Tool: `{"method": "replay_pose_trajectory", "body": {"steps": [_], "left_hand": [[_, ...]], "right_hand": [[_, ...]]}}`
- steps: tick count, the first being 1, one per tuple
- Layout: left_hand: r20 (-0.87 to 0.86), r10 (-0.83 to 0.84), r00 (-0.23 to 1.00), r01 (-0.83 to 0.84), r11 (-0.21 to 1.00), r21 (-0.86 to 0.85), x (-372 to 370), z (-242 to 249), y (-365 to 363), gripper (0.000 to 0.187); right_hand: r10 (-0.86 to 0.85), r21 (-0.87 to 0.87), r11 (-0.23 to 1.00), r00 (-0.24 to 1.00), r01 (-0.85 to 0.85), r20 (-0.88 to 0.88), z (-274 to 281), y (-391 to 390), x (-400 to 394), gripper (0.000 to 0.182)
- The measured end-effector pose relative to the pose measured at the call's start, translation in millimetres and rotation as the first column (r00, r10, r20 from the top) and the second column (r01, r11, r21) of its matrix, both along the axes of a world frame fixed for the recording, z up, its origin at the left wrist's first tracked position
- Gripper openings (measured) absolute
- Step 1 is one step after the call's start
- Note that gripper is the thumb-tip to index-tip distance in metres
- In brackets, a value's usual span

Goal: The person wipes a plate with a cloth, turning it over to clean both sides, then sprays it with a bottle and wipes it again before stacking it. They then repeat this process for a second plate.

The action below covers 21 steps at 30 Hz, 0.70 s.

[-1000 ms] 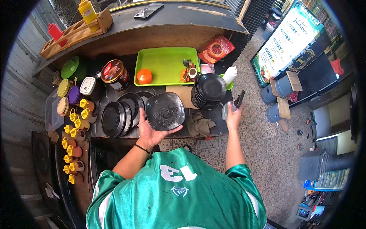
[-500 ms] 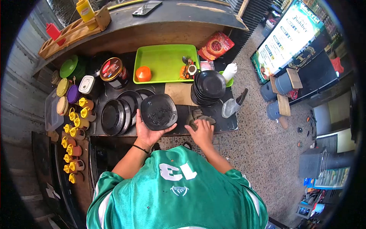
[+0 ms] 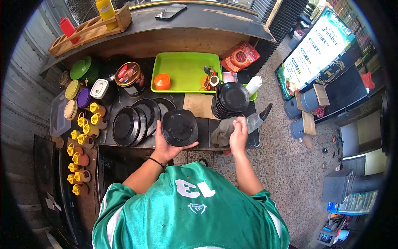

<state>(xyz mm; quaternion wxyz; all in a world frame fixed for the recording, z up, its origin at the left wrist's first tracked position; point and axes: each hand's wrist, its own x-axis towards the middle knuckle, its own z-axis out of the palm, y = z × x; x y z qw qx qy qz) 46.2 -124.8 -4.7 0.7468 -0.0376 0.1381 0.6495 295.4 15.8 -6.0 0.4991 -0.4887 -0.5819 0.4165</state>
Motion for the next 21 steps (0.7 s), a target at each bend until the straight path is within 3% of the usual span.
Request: {"method": "replay_pose_trajectory", "body": {"steps": [1, 3, 5, 7, 9, 10, 11, 13, 14, 15, 16, 17, 18, 19, 20, 21], "left_hand": [[0.003, -0.026, 1.000, 0.026, 1.000, -0.007, 2.2, 0.6, 1.6, 0.101], [0.008, -0.059, 0.998, 0.059, 0.998, -0.014, 8.4, 1.1, 5.2, 0.101], [-0.008, -0.120, 0.993, 0.120, 0.993, 0.019, 16.1, 4.1, 11.3, 0.100], [-0.031, -0.150, 0.988, 0.150, 0.989, -0.003, 18.4, 0.6, 15.4, 0.091], [-0.087, -0.102, 0.991, 0.073, 0.957, -0.280, 23.1, 17.6, 19.3, 0.085], [0.060, -0.132, 0.989, 0.128, 0.990, 0.063, 17.1, -13.6, 22.3, 0.080], [0.331, -0.112, 0.937, 0.067, 0.988, 0.142, 22.5, -5.3, 20.0, 0.077], [0.017, -0.087, 0.996, 0.086, 0.994, 0.060, 33.4, 14.3, 25.4, 0.075], [-0.075, -0.091, 0.993, 0.096, 0.993, 0.069, 35.7, 21.3, 27.2, 0.075], [-0.168, -0.095, 0.981, 0.108, 0.992, 0.072, 37.3, 25.1, 28.6, 0.075], [-0.199, -0.075, 0.977, 0.088, 0.994, 0.059, 40.8, 20.6, 32.6, 0.077], [-0.341, -0.052, 0.939, 0.097, 0.989, 0.115, 43.8, 28.0, 34.2, 0.080], [-0.342, -0.016, 0.939, 0.039, 0.997, 0.059, 53.7, 32.7, 33.9, 0.081], [-0.349, 0.021, 0.937, -0.020, 1.000, 0.008, 63.2, 38.8, 35.8, 0.082], [-0.488, 0.062, 0.871, -0.018, 0.995, 0.094, 68.3, 50.4, 37.3, 0.084], [-0.645, 0.225, 0.731, -0.054, 0.960, 0.274, 71.9, 24.6, 42.4, 0.090]], "right_hand": [[-0.002, 0.001, 1.000, 1.000, 0.002, 0.000, 19.4, -6.5, -5.1, 0.012], [0.148, 0.127, 0.983, 0.984, -0.135, -0.097, 63.4, -29.8, -23.3, 0.011], [0.442, 0.222, 0.882, 0.893, -0.417, -0.080, 88.7, -48.1, -35.4, 0.012], [0.743, 0.089, 0.632, 0.635, -0.770, 0.213, 106.9, -50.5, -39.1, 0.022], [0.626, 0.201, 0.609, 0.621, -0.767, 0.471, 81.5, -57.9, -54.8, 0.038], [0.473, 0.106, 0.647, 0.506, -0.755, 0.721, 71.9, -64.5, -54.8, 0.058], [0.469, 0.108, 0.646, 0.505, -0.756, 0.725, 61.3, -64.7, -58.5, 0.058], [0.292, 0.159, 0.662, 0.447, -0.733, 0.846, 45.2, -63.7, -65.4, 0.082], [0.337, 0.027, 0.675, 0.340, -0.738, 0.878, 47.5, -57.6, -68.2, 0.104], [0.340, 0.025, 0.671, 0.338, -0.741, 0.877, 46.3, -51.4, -72.5, 0.104], [0.292, 0.122, 0.710, 0.448, -0.694, 0.845, 42.1, -45.4, -77.4, 0.111], [0.238, 0.214, 0.743, 0.549, -0.634, 0.801, 43.9, -40.3, -82.6, 0.118], [0.303, 0.222, 0.789, 0.677, -0.573, 0.671, 47.8, -33.4, -88.9, 0.126], [0.249, 0.276, 0.828, 0.762, -0.488, 0.598, 47.7, -26.1, -95.9, 0.125], [0.265, 0.343, 0.845, 0.878, -0.411, 0.399, 55.6, -21.0, -103.3, 0.119], [0.273, 0.390, 0.863, 0.945, -0.322, 0.177, 62.8, -18.0, -108.8, 0.113]]}}
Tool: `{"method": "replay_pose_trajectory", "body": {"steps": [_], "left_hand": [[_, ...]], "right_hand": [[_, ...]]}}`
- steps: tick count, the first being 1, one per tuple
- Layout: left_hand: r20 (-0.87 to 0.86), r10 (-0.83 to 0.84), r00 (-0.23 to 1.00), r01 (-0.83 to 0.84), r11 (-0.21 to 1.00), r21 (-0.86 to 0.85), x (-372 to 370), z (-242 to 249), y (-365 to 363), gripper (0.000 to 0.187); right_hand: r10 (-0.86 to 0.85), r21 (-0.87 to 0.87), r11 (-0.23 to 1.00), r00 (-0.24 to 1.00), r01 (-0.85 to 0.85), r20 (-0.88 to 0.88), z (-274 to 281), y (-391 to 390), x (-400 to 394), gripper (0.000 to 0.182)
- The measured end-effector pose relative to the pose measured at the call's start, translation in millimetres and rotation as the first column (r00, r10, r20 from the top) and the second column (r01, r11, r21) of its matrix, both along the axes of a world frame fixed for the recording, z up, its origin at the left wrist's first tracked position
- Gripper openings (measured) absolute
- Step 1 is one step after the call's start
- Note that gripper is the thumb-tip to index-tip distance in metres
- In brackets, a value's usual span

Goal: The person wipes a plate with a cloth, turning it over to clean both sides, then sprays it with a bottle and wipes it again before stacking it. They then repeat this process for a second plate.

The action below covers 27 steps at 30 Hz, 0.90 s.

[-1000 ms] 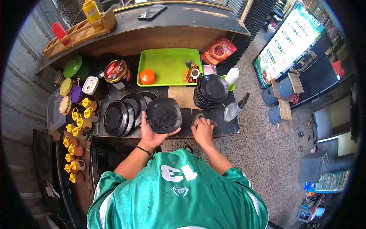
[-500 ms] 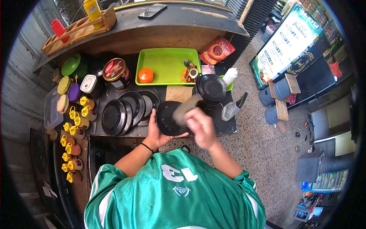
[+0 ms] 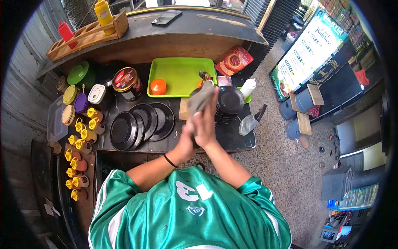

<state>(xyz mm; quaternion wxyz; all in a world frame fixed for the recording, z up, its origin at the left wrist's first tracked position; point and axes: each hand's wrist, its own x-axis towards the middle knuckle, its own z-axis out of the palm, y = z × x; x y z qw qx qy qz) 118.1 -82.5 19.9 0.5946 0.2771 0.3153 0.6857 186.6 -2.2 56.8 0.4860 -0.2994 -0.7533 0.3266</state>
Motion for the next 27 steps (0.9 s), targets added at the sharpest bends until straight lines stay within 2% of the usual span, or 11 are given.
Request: {"method": "replay_pose_trajectory", "body": {"steps": [4, 5, 8, 11, 12, 15, 18, 19, 20, 22, 27], "left_hand": [[-0.403, 0.379, 0.833, -0.229, 0.899, 0.373, 2.6, 42.9, 9.5, 0.107], [-0.460, 0.454, 0.763, -0.217, 0.850, 0.479, -3.0, 50.8, 13.5, 0.106], [-0.521, 0.644, 0.560, -0.146, 0.696, 0.703, -26.9, 76.0, 27.5, 0.103], [-0.437, 0.502, 0.746, -0.114, 0.744, 0.659, -37.7, 99.7, 29.3, 0.114], [-0.336, 0.274, 0.901, -0.067, 0.854, 0.517, -34.8, 106.1, 20.6, 0.117], [-0.213, 0.160, 0.964, -0.073, 0.927, 0.368, -26.7, 102.5, 12.7, 0.123], [-0.416, 0.232, 0.879, -0.177, 0.970, 0.168, -14.1, 98.7, -4.0, 0.117], [-0.304, 0.312, 0.900, -0.126, 0.854, 0.505, -14.3, 102.1, 1.8, 0.113], [-0.307, 0.310, 0.900, -0.121, 0.853, 0.508, -17.3, 105.0, 7.3, 0.113], [-0.389, 0.600, 0.699, 0.030, 0.519, 0.854, -23.5, 108.9, 17.2, 0.106], [-0.400, 0.819, 0.410, 0.049, 0.418, 0.907, -46.5, 118.4, 31.7, 0.099]], "right_hand": [[0.163, -0.483, 0.762, 0.849, -0.432, -0.503, -28.4, 0.4, 4.9, 0.092], [0.276, -0.220, 0.925, 0.945, -0.310, -0.173, 6.8, -15.8, 17.4, 0.090], [0.355, -0.358, 0.830, 0.900, -0.428, -0.254, 18.7, -55.8, 29.4, 0.092], [0.549, -0.050, 0.821, 0.810, -0.569, -0.207, 12.5, -69.9, 35.5, 0.101], [0.553, -0.046, 0.818, 0.807, -0.573, -0.209, 12.4, -67.1, 34.0, 0.101], [0.408, 0.462, 0.770, 0.896, -0.440, 0.172, 39.4, -41.6, 26.4, 0.110], [0.295, 0.353, 0.878, 0.946, -0.325, 0.138, 60.2, -11.8, 21.3, 0.098], [0.289, 0.358, 0.878, 0.948, -0.318, 0.133, 54.8, -6.2, 17.5, 0.098], [0.321, 0.212, 0.927, 0.947, -0.309, -0.022, 48.6, -1.7, 11.8, 0.097], [0.327, 0.063, 0.945, 0.928, -0.321, -0.179, 44.8, 0.8, 7.3, 0.095], [0.449, 0.042, 0.893, 0.882, -0.448, -0.140, 32.6, -32.0, 17.7, 0.088]]}}
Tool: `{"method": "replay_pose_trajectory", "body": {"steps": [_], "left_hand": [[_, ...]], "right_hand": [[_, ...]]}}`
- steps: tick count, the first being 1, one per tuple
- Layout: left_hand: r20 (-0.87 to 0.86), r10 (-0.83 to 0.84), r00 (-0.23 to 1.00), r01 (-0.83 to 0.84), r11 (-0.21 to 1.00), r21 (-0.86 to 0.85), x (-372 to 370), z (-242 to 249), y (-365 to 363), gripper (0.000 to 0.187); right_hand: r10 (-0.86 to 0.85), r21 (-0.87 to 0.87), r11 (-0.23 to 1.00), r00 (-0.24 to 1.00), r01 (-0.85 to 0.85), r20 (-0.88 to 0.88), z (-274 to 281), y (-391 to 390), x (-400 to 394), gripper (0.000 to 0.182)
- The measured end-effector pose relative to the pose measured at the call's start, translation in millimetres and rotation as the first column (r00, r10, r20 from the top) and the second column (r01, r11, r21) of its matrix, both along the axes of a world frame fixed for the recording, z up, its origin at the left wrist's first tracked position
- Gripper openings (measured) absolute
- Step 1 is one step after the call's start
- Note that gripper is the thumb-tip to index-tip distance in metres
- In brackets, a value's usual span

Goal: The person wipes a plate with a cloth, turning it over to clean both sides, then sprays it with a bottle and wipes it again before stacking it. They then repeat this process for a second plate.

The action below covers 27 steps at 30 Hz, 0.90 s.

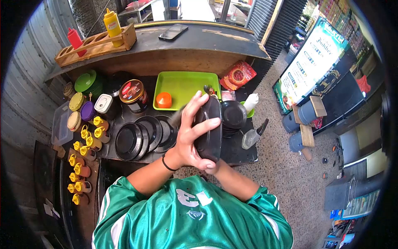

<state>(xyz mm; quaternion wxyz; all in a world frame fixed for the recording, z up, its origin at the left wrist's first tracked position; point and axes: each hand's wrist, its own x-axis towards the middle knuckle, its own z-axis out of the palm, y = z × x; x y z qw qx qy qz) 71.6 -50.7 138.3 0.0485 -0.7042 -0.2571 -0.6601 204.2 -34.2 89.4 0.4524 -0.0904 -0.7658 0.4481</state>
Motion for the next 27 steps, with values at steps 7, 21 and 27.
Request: {"method": "replay_pose_trajectory", "body": {"steps": [7, 21, 27], "left_hand": [[0.301, -0.027, 0.953, 0.215, 0.758, -0.616, 14.2, -19.1, -18.2, 0.113], [-0.241, -0.029, 0.970, 0.007, 0.996, -0.089, -26.1, 21.4, 8.6, 0.088], [0.178, -0.197, 0.964, 0.231, 0.952, -0.201, 9.4, -14.9, 5.6, 0.109]], "right_hand": [[0.064, 0.505, 0.855, 0.991, -0.115, 0.118, 22.5, 11.8, 10.0, 0.108], [0.422, -0.288, 0.862, 0.905, -0.418, -0.050, -3.1, -4.8, 22.6, 0.077], [0.075, -0.094, 0.992, 0.991, -0.086, -0.114, 43.3, 3.4, -2.2, 0.091]]}}
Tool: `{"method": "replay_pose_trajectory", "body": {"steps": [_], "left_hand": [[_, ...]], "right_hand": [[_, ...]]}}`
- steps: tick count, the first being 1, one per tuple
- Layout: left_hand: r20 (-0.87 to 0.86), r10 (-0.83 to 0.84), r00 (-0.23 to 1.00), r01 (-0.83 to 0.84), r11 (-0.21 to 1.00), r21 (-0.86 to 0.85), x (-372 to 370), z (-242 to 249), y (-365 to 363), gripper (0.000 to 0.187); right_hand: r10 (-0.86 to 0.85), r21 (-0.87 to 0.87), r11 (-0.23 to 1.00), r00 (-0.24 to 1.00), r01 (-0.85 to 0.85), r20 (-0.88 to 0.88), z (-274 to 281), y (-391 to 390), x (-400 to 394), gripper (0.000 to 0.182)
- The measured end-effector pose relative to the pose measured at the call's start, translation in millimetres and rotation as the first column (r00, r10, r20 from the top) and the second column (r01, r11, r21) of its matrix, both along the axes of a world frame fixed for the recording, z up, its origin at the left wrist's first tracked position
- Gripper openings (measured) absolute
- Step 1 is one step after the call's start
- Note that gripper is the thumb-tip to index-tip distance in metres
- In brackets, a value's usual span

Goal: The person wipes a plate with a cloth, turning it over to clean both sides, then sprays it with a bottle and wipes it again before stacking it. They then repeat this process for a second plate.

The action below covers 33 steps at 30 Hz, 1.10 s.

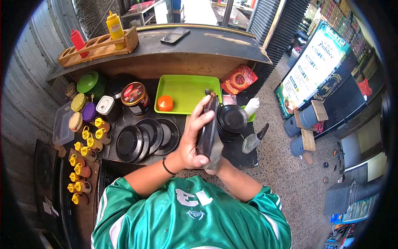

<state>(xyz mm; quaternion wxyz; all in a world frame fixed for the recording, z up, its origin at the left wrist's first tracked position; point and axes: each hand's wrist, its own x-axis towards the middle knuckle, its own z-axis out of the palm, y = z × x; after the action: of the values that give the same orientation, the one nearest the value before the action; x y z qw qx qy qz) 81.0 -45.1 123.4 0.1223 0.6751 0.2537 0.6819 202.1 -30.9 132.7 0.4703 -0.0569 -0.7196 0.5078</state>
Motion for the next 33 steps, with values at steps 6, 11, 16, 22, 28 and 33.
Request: {"method": "replay_pose_trajectory", "body": {"steps": [6, 11, 16, 22, 28, 33], "left_hand": [[0.514, -0.068, 0.855, 0.322, 0.848, -0.422, 21.5, 9.3, -29.4, 0.096], [0.725, -0.104, 0.681, 0.427, 0.860, -0.279, 20.6, 42.4, -28.7, 0.084], [0.518, 0.009, 0.855, 0.050, 0.994, -0.101, 19.1, 24.5, -0.7, 0.082], [-0.447, 0.512, 0.733, -0.461, 0.858, 0.227, -18.4, 30.6, 1.7, 0.054], [-0.199, 0.444, 0.874, -0.443, 0.895, 0.051, -27.2, 29.3, 11.4, 0.116], [0.022, 0.433, 0.901, -0.413, 0.874, -0.255, -35.2, 9.1, 9.7, 0.131]], "right_hand": [[-0.324, 0.697, 0.715, 0.907, 0.048, 0.269, 9.3, 28.5, 9.9, 0.112], [-0.158, 0.808, 0.571, 0.946, -0.145, 0.281, 23.6, 39.6, 10.2, 0.112], [-0.091, 0.355, 0.935, 0.975, 0.014, 0.202, -7.0, 46.9, -5.2, 0.110], [0.325, -0.369, 0.838, 0.911, -0.402, -0.255, -27.7, 19.9, -7.0, 0.084], [0.136, -0.567, 0.649, 0.811, -0.507, -0.569, -7.1, 14.8, 4.2, 0.069], [0.079, -0.486, 0.850, 0.960, -0.205, -0.267, 13.9, 13.1, 19.7, 0.074]]}}
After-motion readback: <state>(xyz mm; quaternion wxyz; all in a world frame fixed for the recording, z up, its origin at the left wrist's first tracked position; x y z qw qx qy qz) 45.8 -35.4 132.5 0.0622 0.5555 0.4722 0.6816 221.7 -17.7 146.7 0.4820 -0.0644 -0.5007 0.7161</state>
